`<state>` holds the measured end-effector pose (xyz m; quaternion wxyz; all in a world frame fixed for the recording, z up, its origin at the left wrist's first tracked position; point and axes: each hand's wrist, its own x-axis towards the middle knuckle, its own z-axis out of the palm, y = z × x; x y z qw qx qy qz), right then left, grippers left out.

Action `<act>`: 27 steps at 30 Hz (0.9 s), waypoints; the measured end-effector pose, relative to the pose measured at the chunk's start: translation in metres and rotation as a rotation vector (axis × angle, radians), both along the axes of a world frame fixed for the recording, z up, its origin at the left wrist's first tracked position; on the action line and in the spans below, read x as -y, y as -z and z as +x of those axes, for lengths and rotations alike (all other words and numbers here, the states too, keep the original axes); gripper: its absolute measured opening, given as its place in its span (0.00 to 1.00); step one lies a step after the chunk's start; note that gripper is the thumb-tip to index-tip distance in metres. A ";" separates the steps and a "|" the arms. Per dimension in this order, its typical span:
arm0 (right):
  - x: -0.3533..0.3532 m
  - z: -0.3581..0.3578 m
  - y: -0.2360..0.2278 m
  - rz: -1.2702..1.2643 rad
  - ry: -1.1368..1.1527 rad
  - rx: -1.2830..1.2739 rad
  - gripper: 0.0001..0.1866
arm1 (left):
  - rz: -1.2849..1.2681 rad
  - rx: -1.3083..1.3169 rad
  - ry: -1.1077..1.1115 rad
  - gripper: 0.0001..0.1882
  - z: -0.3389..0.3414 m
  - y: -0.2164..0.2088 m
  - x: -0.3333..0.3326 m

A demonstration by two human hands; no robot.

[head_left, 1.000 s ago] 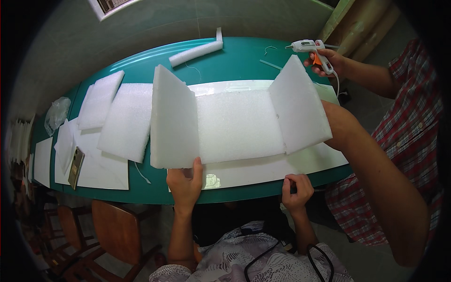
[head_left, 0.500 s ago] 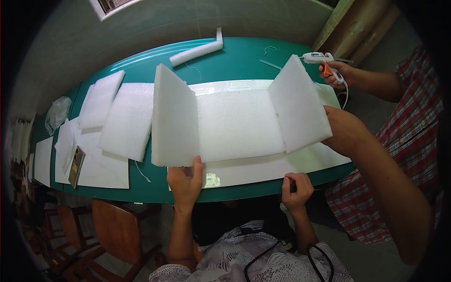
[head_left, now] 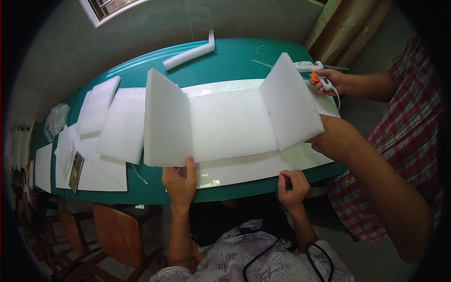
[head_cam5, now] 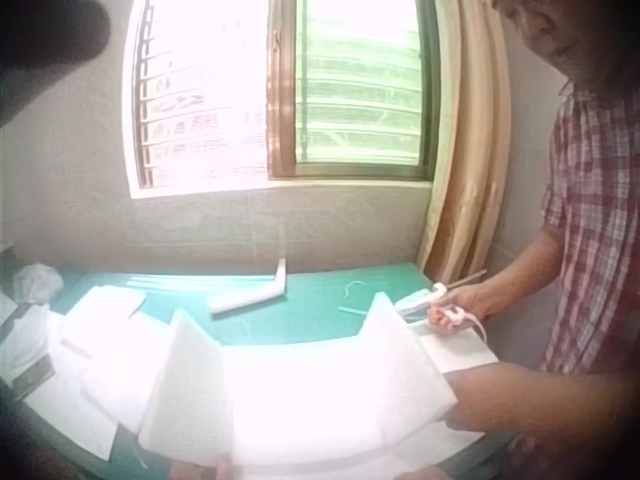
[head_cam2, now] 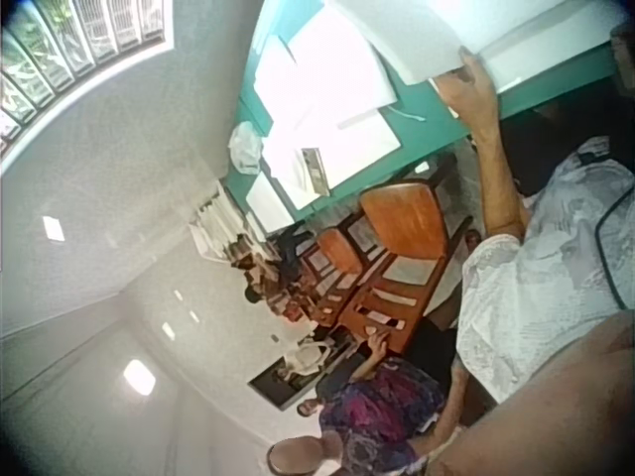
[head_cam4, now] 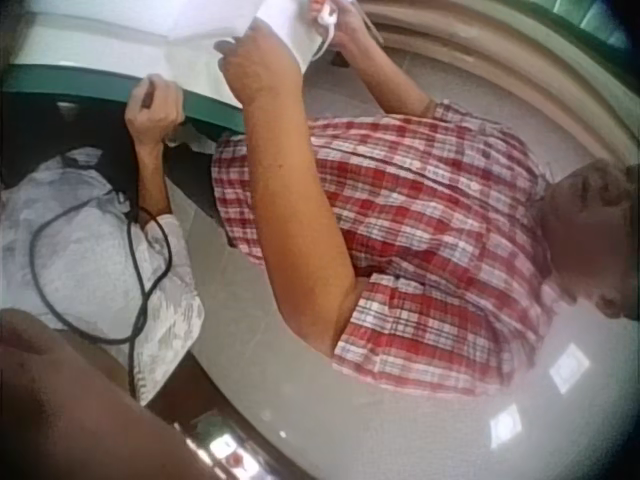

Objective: The person positions and holds foam panels together by hand while hot glue is applied with a glue gun to join the pieces.

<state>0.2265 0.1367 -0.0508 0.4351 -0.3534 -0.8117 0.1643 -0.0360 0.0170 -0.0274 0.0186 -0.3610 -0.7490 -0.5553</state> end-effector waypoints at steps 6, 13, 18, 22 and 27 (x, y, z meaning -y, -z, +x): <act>-0.002 0.000 -0.004 -0.102 -0.013 -0.029 0.03 | 0.008 0.045 -0.004 0.12 -0.001 0.000 -0.005; -0.011 -0.006 -0.014 -0.229 -0.021 -0.063 0.06 | -0.046 0.025 -0.028 0.13 -0.005 0.003 -0.010; -0.021 -0.010 -0.015 -0.265 -0.013 -0.061 0.06 | -0.005 0.046 -0.036 0.13 -0.006 0.005 -0.017; -0.024 -0.010 -0.016 -0.265 0.001 -0.066 0.07 | -0.034 0.044 -0.027 0.13 -0.005 0.005 -0.018; -0.019 -0.009 -0.021 -0.298 0.048 -0.079 0.08 | -0.030 0.020 -0.013 0.13 -0.005 0.004 -0.011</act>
